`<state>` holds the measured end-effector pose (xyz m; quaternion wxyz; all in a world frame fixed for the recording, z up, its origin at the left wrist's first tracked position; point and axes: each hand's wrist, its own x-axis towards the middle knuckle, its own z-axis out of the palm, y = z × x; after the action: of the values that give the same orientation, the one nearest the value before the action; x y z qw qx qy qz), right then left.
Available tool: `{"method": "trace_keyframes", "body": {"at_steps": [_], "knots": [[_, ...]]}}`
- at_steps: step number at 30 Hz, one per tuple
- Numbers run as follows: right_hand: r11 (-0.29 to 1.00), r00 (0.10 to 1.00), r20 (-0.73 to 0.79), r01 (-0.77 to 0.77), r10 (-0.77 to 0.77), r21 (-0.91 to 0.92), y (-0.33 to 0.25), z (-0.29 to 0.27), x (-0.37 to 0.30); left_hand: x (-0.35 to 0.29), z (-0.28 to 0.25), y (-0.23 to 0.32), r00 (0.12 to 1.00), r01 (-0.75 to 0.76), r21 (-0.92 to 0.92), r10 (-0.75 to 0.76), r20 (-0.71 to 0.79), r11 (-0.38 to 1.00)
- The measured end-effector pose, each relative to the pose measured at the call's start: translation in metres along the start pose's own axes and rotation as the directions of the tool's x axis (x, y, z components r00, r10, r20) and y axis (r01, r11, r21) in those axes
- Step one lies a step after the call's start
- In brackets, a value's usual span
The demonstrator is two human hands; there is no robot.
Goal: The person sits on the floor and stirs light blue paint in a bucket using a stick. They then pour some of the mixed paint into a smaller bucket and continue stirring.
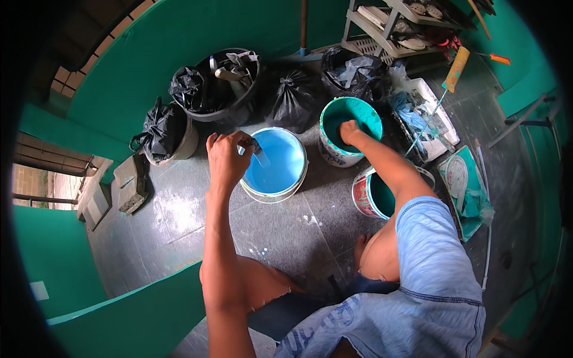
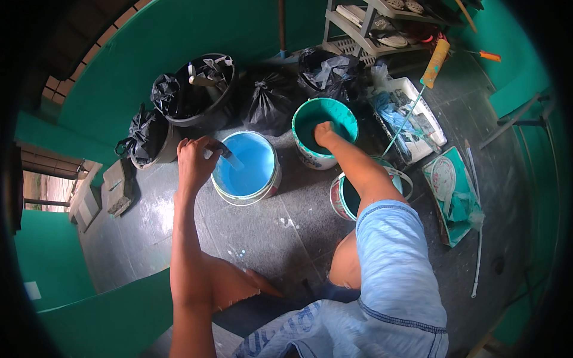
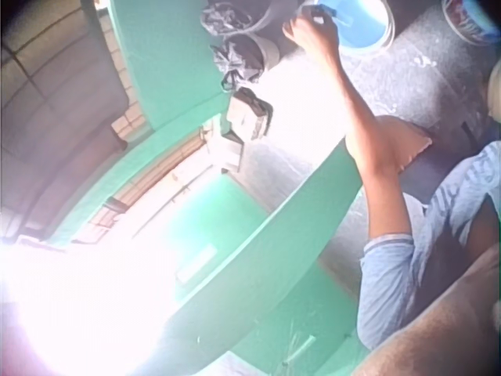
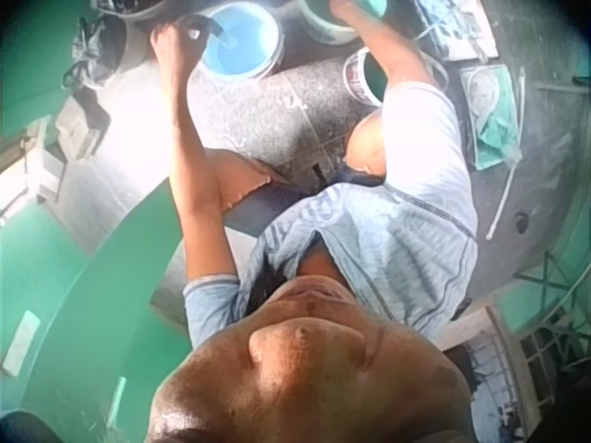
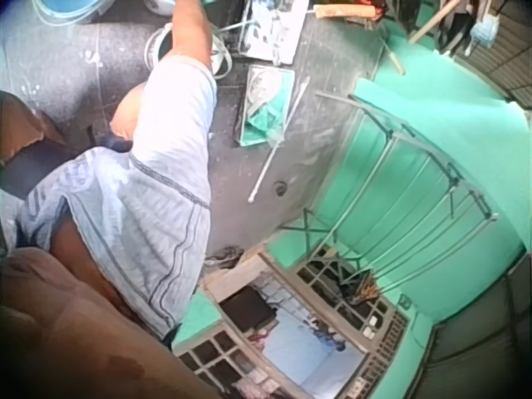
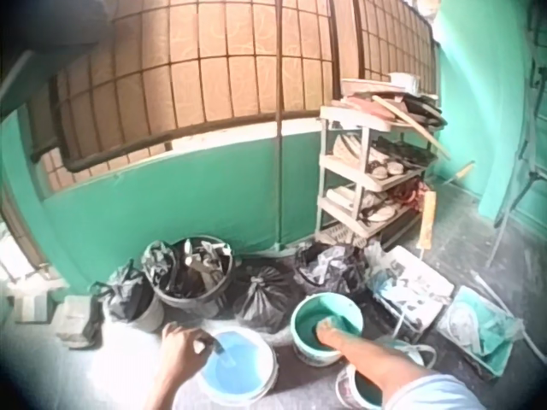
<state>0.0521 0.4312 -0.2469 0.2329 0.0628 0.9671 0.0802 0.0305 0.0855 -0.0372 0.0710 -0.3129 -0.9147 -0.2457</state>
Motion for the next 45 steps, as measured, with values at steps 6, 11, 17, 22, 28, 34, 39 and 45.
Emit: {"method": "trace_keyframes", "body": {"at_steps": [6,11,17,22,28,34,39,45], "knots": [[0.998,0.985,-0.161,0.060,-0.060,-0.006,0.001,-0.042,-0.025,0.004,-0.008,0.004,1.000,-0.009,0.024,0.009,-0.004,1.000],[0.992,0.990,0.094,0.099,-0.107,0.081,-0.011,-0.094,-0.058,-0.001,-0.010,-0.001,0.999,0.003,0.029,-0.002,-0.032,1.000],[0.907,0.986,0.097,0.083,-0.135,0.414,0.025,-0.098,-0.065,-0.001,-0.011,-0.001,1.000,0.008,0.033,-0.007,-0.028,0.999],[0.854,0.973,-0.228,0.155,-0.044,0.496,0.082,-0.090,-0.073,-0.001,-0.013,0.008,0.999,-0.006,0.016,0.006,-0.049,1.000],[0.908,0.914,-0.319,-0.107,0.251,0.405,0.101,-0.074,-0.088,-0.004,-0.020,0.008,0.998,0.001,0.025,0.001,-0.070,1.000],[0.504,0.952,0.034,-0.191,0.304,0.842,0.109,-0.041,-0.081,-0.006,-0.028,0.008,0.999,0.038,0.057,-0.037,-0.027,0.998],[0.393,0.947,-0.226,0.122,0.230,0.911,0.091,-0.043,-0.080,-0.009,-0.034,0.006,0.998,0.056,0.036,-0.055,-0.036,0.998],[0.354,0.935,-0.293,0.209,0.202,0.912,0.074,-0.079,-0.093,-0.010,-0.032,0.001,0.997,0.027,0.040,-0.024,-0.076,0.999]]}}
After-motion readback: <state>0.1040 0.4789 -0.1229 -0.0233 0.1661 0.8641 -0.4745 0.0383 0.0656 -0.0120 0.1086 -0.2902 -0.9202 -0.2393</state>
